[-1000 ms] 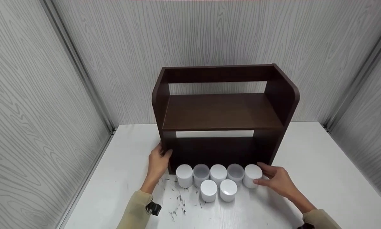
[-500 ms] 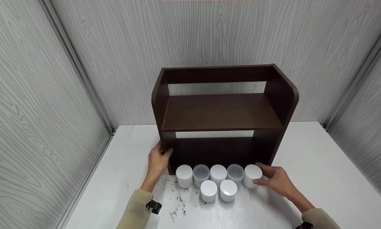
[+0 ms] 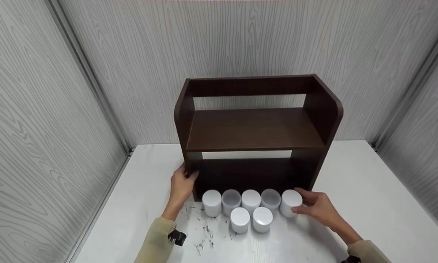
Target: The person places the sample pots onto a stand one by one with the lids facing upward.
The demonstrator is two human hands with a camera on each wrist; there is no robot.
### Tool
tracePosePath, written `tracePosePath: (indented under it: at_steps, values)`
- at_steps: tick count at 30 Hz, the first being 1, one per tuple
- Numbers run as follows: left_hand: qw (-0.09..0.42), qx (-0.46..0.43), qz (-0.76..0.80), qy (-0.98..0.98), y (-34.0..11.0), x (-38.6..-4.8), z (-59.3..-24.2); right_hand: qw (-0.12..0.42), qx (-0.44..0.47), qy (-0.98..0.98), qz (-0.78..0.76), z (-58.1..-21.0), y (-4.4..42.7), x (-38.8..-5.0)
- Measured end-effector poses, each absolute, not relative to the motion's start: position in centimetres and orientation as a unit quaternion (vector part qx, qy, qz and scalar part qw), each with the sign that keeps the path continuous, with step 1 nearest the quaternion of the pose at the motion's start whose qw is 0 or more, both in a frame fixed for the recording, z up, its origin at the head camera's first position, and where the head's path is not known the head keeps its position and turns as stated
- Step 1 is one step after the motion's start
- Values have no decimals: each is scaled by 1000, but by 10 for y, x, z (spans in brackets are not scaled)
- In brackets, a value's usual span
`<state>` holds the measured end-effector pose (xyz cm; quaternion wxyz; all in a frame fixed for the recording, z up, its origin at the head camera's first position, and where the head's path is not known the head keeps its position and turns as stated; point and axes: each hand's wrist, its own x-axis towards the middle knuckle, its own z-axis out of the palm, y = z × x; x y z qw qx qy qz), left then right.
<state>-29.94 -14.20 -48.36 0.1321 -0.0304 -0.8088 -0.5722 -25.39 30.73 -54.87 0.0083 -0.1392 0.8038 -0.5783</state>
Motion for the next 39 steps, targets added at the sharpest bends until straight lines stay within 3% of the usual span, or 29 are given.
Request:
tracePosePath:
  at_steps: [39]
  values:
    - [134,-16,-583,-801,-140,-302,-481,8,-96,786,-611,-550,306,-250]
